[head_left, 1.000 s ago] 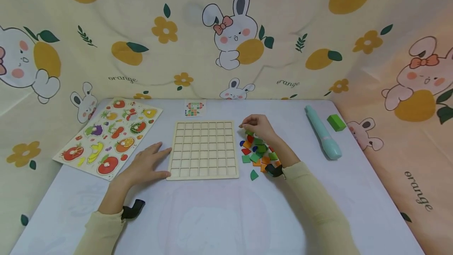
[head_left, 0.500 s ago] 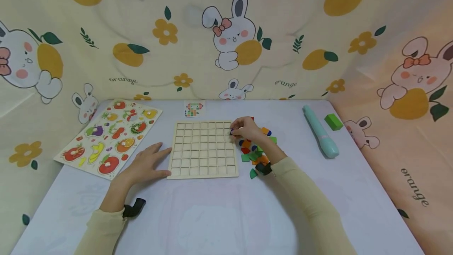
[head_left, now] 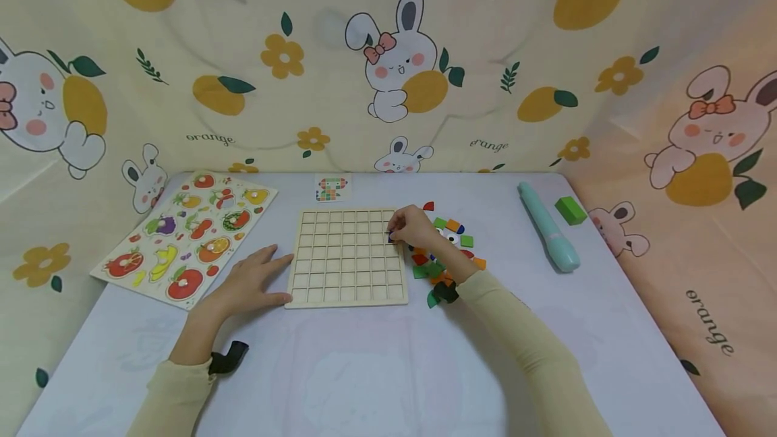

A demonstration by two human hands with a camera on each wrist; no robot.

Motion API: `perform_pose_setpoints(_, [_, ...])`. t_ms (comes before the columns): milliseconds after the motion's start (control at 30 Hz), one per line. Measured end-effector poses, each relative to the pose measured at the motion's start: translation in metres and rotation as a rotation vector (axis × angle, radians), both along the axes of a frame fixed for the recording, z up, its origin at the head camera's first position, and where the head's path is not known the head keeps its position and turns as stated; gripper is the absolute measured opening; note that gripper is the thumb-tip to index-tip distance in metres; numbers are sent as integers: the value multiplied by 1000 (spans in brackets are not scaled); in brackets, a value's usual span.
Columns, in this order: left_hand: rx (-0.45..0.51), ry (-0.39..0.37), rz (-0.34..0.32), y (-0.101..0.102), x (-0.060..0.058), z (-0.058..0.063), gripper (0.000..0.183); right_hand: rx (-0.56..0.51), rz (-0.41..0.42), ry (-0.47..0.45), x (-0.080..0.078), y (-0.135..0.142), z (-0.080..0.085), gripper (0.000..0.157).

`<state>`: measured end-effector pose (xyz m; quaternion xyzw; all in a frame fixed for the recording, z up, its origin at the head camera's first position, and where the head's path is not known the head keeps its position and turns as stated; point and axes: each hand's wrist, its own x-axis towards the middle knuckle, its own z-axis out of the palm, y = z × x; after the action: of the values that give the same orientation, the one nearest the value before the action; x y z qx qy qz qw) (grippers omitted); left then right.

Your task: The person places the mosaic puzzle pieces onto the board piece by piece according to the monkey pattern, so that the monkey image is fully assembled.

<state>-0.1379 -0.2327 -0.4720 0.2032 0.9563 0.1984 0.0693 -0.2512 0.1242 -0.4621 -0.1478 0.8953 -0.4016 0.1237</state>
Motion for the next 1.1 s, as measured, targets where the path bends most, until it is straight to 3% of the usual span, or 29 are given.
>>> perform_pose_setpoints(200, [7, 0, -3, 0, -1, -1, 78, 104, 27, 20, -1, 0, 0, 7])
perform_pose_setpoints(700, [11, -13, 2, -1, -2, -6, 79, 133, 87, 3, -3, -1, -1, 15])
perform_pose_setpoints(1100, [10, -10, 7, -1, -1, -4, 79, 203, 113, 62, -5, 3, 2, 4])
